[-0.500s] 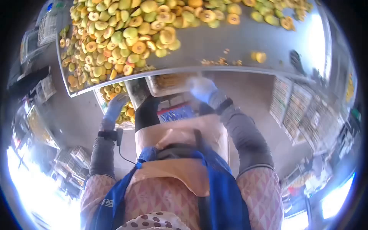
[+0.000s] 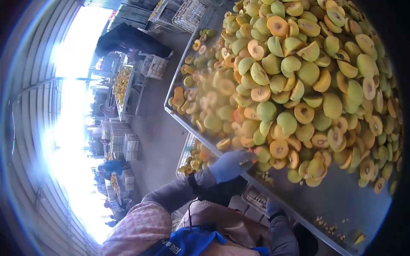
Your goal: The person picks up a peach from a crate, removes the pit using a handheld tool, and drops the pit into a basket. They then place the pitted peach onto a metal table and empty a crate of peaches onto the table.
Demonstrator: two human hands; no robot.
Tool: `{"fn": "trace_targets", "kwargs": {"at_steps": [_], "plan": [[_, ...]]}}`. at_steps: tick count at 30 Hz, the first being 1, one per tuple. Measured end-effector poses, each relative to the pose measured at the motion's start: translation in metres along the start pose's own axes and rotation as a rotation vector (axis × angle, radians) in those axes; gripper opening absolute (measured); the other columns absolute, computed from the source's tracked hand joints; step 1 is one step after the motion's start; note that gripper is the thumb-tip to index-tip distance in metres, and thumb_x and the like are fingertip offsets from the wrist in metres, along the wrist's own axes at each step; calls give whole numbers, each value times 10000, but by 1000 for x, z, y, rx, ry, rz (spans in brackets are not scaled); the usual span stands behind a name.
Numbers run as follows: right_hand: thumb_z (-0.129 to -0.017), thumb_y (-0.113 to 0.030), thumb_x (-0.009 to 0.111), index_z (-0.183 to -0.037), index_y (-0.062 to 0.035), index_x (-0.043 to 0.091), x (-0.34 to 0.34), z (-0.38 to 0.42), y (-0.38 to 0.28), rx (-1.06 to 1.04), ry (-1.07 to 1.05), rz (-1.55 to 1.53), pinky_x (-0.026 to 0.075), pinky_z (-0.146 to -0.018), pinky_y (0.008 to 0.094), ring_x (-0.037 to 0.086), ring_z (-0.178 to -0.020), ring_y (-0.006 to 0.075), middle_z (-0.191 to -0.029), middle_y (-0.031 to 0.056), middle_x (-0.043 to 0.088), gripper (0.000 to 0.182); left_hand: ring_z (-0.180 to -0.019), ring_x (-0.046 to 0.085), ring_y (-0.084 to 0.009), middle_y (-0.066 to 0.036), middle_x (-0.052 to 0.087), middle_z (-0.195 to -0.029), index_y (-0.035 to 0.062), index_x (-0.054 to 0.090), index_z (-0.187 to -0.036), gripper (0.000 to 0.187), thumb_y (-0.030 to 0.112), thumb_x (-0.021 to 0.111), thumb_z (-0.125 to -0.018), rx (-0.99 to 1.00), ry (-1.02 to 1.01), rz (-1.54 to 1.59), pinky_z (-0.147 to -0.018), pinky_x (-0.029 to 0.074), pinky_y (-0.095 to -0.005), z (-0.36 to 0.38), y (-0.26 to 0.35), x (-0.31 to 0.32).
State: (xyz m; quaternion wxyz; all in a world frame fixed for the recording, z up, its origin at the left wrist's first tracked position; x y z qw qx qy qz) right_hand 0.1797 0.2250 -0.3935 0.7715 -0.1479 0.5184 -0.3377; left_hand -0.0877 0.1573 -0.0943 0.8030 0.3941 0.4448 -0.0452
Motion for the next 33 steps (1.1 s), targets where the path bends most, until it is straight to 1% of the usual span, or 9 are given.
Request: {"fn": "trace_targets", "kwargs": {"at_steps": [4, 12, 15, 21, 25, 28, 29, 32, 33], "plan": [[-875, -204, 609, -1070, -32, 643, -11, 0, 15, -245, 59, 147, 511, -840, 442, 661, -920, 331, -1018, 192, 677, 262, -864, 634, -332, -121, 616, -932, 137, 650, -1080, 234, 176, 681, -851, 9, 135, -33, -742, 516, -415, 1, -5, 18], [-859, -199, 637, -1058, -25, 640, -32, -19, -24, -354, 13, 106, 513, -814, 419, 659, -881, 307, -981, 178, 679, 265, -917, 610, -370, -182, 608, -1070, 54, 599, -1175, 405, 155, 695, -795, 136, 377, -245, -789, 518, -429, 42, 23, 45], [-853, -198, 647, -1054, -22, 639, -45, -25, -54, -370, 36, 93, 513, -804, 411, 658, -867, 298, -968, 173, 680, 267, -960, 613, -369, -183, 605, -1130, 45, 592, -1172, 403, 179, 684, -804, 335, 489, -194, -807, 519, -433, 84, 50, 70], [-841, -194, 668, -1045, -17, 636, -77, 20, -78, -281, 114, 56, 515, -784, 394, 657, -838, 280, -940, 163, 681, 272, -962, 627, -361, -157, 618, -1129, 51, 634, -1067, 305, 203, 672, -805, 668, 332, -43, -811, 520, -440, 208, 105, 116], [-833, -192, 682, -1039, -13, 635, -100, 65, -82, -199, 202, -22, 516, -771, 383, 656, -819, 268, -922, 156, 682, 277, -920, 642, -330, -128, 654, -1038, 98, 668, -1002, 220, 242, 640, -838, 718, 313, -54, -801, 528, -429, 269, 114, 97], [-827, -190, 692, -1035, -11, 634, -115, 91, -82, -142, 282, -137, 517, -761, 374, 655, -804, 259, -908, 150, 683, 281, -920, 661, -286, -102, 668, -1056, 125, 684, -1026, 231, 215, 673, -814, 711, 668, -111, -774, 550, -381, 300, 61, 62], [-769, -154, 756, -1001, 9, 624, -120, 101, -85, -144, 360, -247, 507, -715, 332, 626, -738, 217, -830, 118, 671, 313, -899, 662, -295, -99, 679, -1020, 120, 696, -1010, 214, 228, 665, -828, 623, 735, -209, -776, 547, -389, 306, 33, 50], [-760, -193, 728, -1014, 19, 625, -130, 108, -83, -87, 410, -279, 520, -766, 382, 681, -841, 324, -897, 191, 696, 346, -838, 663, -315, -86, 697, -926, 101, 710, -974, 179, 223, 654, -855, 234, 901, -56, -731, 541, -387, 303, -113, 23], [-762, -171, 741, -976, 11, 624, -136, 112, -88, -46, 430, -204, 518, -736, 372, 675, -795, 281, -869, 165, 696, 305, -827, 661, -324, -107, 693, -880, 93, 708, -989, 199, 233, 642, -865, 152, 923, -244, -730, 532, -379, 304, -161, 20]]}}
Point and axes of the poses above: each hand's wrist, its own z-axis away from the middle knuckle, its own x-axis out of the palm, y = z × x, the point moved 4 cm from there along -z, towards the middle knuckle
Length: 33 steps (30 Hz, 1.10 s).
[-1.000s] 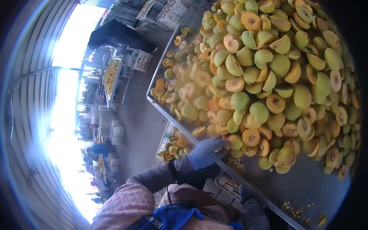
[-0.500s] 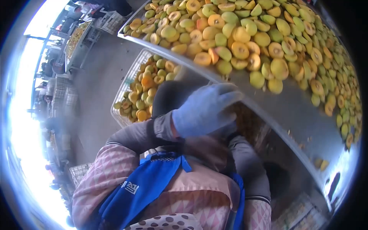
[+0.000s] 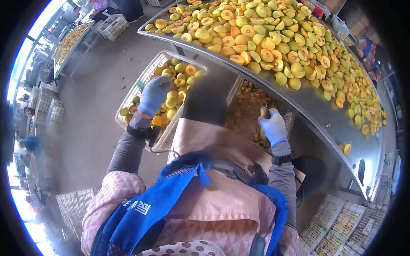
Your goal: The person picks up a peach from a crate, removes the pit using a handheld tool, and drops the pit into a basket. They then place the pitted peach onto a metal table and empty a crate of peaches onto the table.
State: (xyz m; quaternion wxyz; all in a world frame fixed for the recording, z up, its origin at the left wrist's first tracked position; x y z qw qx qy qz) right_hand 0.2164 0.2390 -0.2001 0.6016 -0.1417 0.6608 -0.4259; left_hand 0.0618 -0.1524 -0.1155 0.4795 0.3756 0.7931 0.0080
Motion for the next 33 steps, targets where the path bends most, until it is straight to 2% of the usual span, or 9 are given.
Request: {"fn": "trace_targets", "kwargs": {"at_steps": [2, 5, 9, 11, 15, 19, 22, 29, 33], "plan": [[-766, -164, 744, -955, 2, 624, 1, -4, 7, 28, -4, -16, 515, -721, 360, 663, -768, 253, -850, 147, 692, 279, -939, 677, -311, -149, 712, -973, 92, 697, -1086, 333, 331, 640, -860, -655, -137, 109, -822, 524, -377, 36, -129, 28], [-773, -157, 744, -957, -7, 622, 8, -9, 2, 53, -46, 6, 511, -706, 343, 645, -739, 219, -826, 126, 685, 267, -1073, 642, -330, -194, 683, -1114, 65, 647, -1201, 551, 480, 639, -840, -842, -264, 2, -926, 490, -385, 66, -238, 73], [-782, -158, 741, -984, 4, 612, 28, -24, -16, 32, -109, 75, 513, -729, 351, 663, -774, 240, -849, 144, 692, 290, -1138, 607, -351, -210, 658, -1171, 59, 597, -1266, 630, 510, 635, -826, -835, -245, -76, -962, 473, -411, 27, -213, 109], [-782, -155, 742, -982, 7, 611, 36, -29, -25, 56, -128, 83, 514, -733, 356, 669, -783, 247, -849, 150, 693, 289, -1127, 612, -352, -209, 652, -1183, 63, 596, -1256, 635, 511, 644, -807, -821, -449, -255, -958, 476, -426, -3, -182, 108], [-774, -145, 745, -988, -4, 613, 40, -40, -24, 92, -162, 121, 512, -734, 362, 668, -780, 278, -853, 165, 685, 289, -1050, 641, -368, -195, 685, -1095, 70, 673, -1110, 500, 437, 666, -770, -817, -479, -215, -916, 497, -430, -16, -235, 136], [-772, -163, 748, -978, -8, 619, 48, -51, -10, 161, -207, 120, 513, -730, 369, 664, -779, 293, -860, 176, 678, 288, -954, 682, -329, -208, 711, -966, 27, 709, -1010, 453, 406, 707, -761, -870, -206, -37, -852, 509, -409, -60, -280, 140], [-776, -163, 743, -991, -9, 619, 58, -55, -4, 137, -186, 155, 511, -739, 367, 661, -789, 299, -860, 173, 674, 292, -960, 667, -351, -234, 690, -1031, -8, 547, -1293, 630, 398, 673, -828, -1180, -94, 301, -853, 508, -432, -83, -287, 153], [-779, -124, 732, -991, -9, 614, 65, -64, -12, 239, -233, 79, 507, -740, 335, 638, -769, 214, -843, 118, 665, 269, -1350, 378, -403, -227, 433, -1440, 27, 409, -1407, 825, 492, 693, -787, -457, -198, -506, -1111, 312, -468, -19, -217, 167], [-783, -105, 726, -991, -4, 607, 83, -66, -15, 188, -249, 33, 502, -732, 326, 614, -753, 178, -829, 95, 656, 260, -1425, 256, -395, -213, 348, -1502, 90, 323, -1478, 918, 592, 645, -781, -471, -364, -519, -1158, 149, -587, 8, -177, 151]]}}
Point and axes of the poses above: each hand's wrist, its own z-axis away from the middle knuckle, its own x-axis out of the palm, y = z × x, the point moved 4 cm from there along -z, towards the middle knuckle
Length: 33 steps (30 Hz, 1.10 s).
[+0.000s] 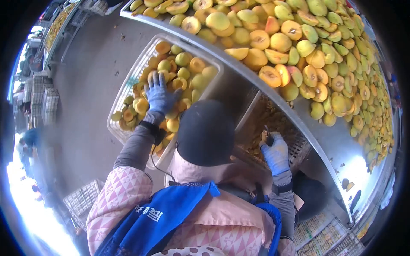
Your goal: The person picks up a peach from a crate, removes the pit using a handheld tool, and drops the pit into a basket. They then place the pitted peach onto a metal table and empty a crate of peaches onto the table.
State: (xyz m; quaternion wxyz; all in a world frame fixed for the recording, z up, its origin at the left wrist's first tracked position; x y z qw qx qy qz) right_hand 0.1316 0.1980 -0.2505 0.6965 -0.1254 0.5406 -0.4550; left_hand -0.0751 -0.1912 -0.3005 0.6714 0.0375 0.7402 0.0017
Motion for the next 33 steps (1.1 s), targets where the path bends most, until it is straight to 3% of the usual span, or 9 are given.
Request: {"fn": "trace_targets", "kwargs": {"at_steps": [3, 6, 7, 10, 17, 20, 22, 24, 33], "plan": [[-787, -95, 719, -993, -4, 603, 9, 3, 1, -41, -11, 15, 501, -730, 322, 608, -749, 169, -825, 87, 652, 254, -1422, 268, -371, -156, 361, -1513, 196, 441, -1437, 762, 580, 630, -807, -89, -139, -81, -1151, 202, -545, 8, -24, -15], [-787, -94, 717, -997, -3, 604, 6, 5, -4, -28, -24, 23, 501, -738, 311, 606, -760, 161, -835, 81, 649, 255, -1411, 274, -397, -119, 408, -1486, 259, 602, -1283, 558, 519, 658, -792, -15, -215, -216, -1125, 162, -641, 28, -79, -9], [-787, -95, 717, -998, -3, 604, 5, 6, -4, -33, -17, 29, 501, -738, 308, 605, -760, 160, -835, 81, 648, 256, -1299, 436, -379, -112, 531, -1357, 219, 718, -1062, 361, 437, 680, -776, 39, -90, -160, -1073, 300, -591, 36, -84, -19], [-792, -95, 713, -998, -3, 605, 5, 12, -5, -50, -12, 55, 500, -736, 304, 596, -751, 158, -828, 76, 641, 250, -1121, 573, -349, -105, 626, -1177, 189, 736, -962, 266, 362, 680, -768, -170, -198, -92, -977, 417, -513, 55, -134, -14], [-803, -76, 703, -997, -4, 605, -3, 19, 0, -89, 24, 43, 498, -752, 302, 606, -780, 150, -850, 84, 657, 229, -1039, 606, -341, -128, 655, -1102, 84, 719, -927, 296, 328, 687, -761, -325, -118, -280, -909, 466, -428, 108, -186, -47], [-800, -76, 707, -997, -1, 604, -2, 23, 0, -133, 22, -3, 495, -752, 297, 603, -781, 145, -844, 82, 654, 235, -1070, 596, -354, -154, 634, -1140, 98, 688, -1034, 310, 240, 705, -758, -142, -79, -21, -905, 483, -421, 101, -126, -67], [-799, -79, 710, -997, 0, 603, 0, 30, -4, -126, 9, -5, 496, -751, 300, 603, -779, 145, -843, 81, 654, 239, -1030, 592, -368, -183, 612, -1153, 102, 644, -1110, 360, 179, 708, -764, 223, 89, 358, -908, 487, -444, 99, -47, -56], [-797, -80, 712, -998, 0, 602, -2, 34, -6, -125, 12, 11, 497, -749, 301, 601, -774, 144, -841, 79, 654, 243, -997, 581, -378, -186, 574, -1177, 119, 594, -1169, 423, 147, 695, -759, 322, -147, 175, -879, 495, -478, 96, -18, -33], [-799, -97, 724, -1024, 0, 611, -13, 44, 5, -144, 70, 15, 502, -746, 297, 609, -762, 145, -841, 79, 658, 270, -989, 559, -373, -163, 570, -1009, 57, 604, -1027, 346, 134, 728, -713, 173, -47, 314, -834, 490, -461, 169, -83, -48]]}}
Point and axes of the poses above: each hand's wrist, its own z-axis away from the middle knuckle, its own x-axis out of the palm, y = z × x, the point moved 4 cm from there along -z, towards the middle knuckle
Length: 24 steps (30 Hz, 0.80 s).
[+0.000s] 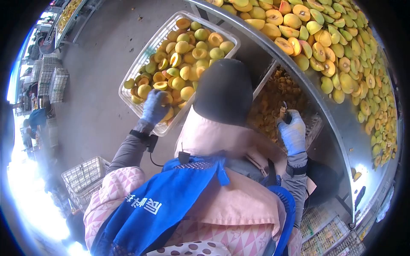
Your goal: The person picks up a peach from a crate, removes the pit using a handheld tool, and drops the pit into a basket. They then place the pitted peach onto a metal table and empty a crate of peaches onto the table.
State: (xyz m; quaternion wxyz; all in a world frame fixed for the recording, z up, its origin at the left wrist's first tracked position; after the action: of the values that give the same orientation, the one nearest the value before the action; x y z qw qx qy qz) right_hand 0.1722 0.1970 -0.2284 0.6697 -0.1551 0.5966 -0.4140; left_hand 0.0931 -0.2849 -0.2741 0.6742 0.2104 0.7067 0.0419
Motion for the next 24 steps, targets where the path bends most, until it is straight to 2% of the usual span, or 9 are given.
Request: {"fn": "trace_targets", "kwargs": {"at_steps": [2, 3, 5, 8, 11, 14, 17, 20, 24], "plan": [[-804, -101, 721, -1022, -2, 611, -1, 2, -2, -41, 16, 29, 502, -749, 299, 614, -767, 147, -843, 81, 661, 263, -988, 554, -371, -153, 573, -1016, 58, 627, -987, 342, 130, 767, -683, -41, -19, 5, -843, 490, -442, 22, -23, -13], [-806, -102, 720, -1021, -3, 612, 0, 3, -3, -64, 24, 40, 502, -751, 300, 616, -770, 148, -845, 82, 662, 260, -978, 568, -355, -144, 582, -1014, 64, 643, -971, 298, 146, 764, -712, -67, -11, 35, -840, 495, -428, 37, -34, -14], [-813, -103, 715, -1020, -6, 611, 0, 3, -3, -50, 1, 22, 503, -759, 304, 626, -780, 154, -854, 85, 672, 251, -947, 607, -330, -137, 615, -1000, 60, 660, -951, 258, 181, 758, -744, -240, -219, 78, -812, 510, -401, 61, -50, -4], [-815, -102, 714, -1018, -4, 609, -2, 3, -8, -32, -17, 24, 503, -763, 304, 630, -785, 155, -865, 86, 679, 249, -885, 646, -304, -137, 656, -953, 63, 684, -957, 224, 188, 735, -778, -229, -347, 387, -762, 523, -382, 80, -50, 7], [-816, -104, 715, -1017, -3, 607, -3, 7, -12, -27, -8, 31, 501, -761, 301, 629, -787, 153, -872, 87, 681, 250, -833, 663, -307, -134, 683, -874, 77, 707, -963, 196, 120, 698, -773, -56, -500, 308, -725, 525, -383, 75, -30, 14], [-815, -104, 716, -1022, -2, 607, -4, 10, -11, -56, 4, 37, 500, -756, 301, 626, -791, 149, -876, 90, 681, 255, -783, 660, -321, -127, 678, -794, 102, 725, -941, 211, 50, 654, -748, 156, -784, 95, -705, 524, -390, 62, -35, 30], [-812, -99, 716, -1031, -1, 607, -7, 10, -3, -20, -2, 45, 497, -753, 303, 619, -788, 152, -876, 90, 677, 263, -750, 655, -327, -116, 670, -764, 129, 732, -894, 187, 70, 640, -742, 283, -633, 195, -683, 522, -395, 62, -32, 21], [-809, -88, 714, -1035, 0, 607, 0, 7, -1, -3, -18, 63, 494, -752, 303, 611, -782, 155, -873, 90, 673, 266, -732, 653, -321, -109, 671, -770, 151, 734, -888, 166, 115, 657, -745, 144, -614, 214, -669, 519, -408, 64, -32, 11], [-804, -80, 712, -1028, 0, 608, 6, 4, -14, -31, -30, 61, 493, -747, 302, 609, -775, 157, -864, 91, 670, 259, -711, 647, -312, -94, 669, -766, 157, 738, -883, 150, 142, 663, -754, 179, -677, 95, -671, 521, -410, 60, -28, 9]]}}
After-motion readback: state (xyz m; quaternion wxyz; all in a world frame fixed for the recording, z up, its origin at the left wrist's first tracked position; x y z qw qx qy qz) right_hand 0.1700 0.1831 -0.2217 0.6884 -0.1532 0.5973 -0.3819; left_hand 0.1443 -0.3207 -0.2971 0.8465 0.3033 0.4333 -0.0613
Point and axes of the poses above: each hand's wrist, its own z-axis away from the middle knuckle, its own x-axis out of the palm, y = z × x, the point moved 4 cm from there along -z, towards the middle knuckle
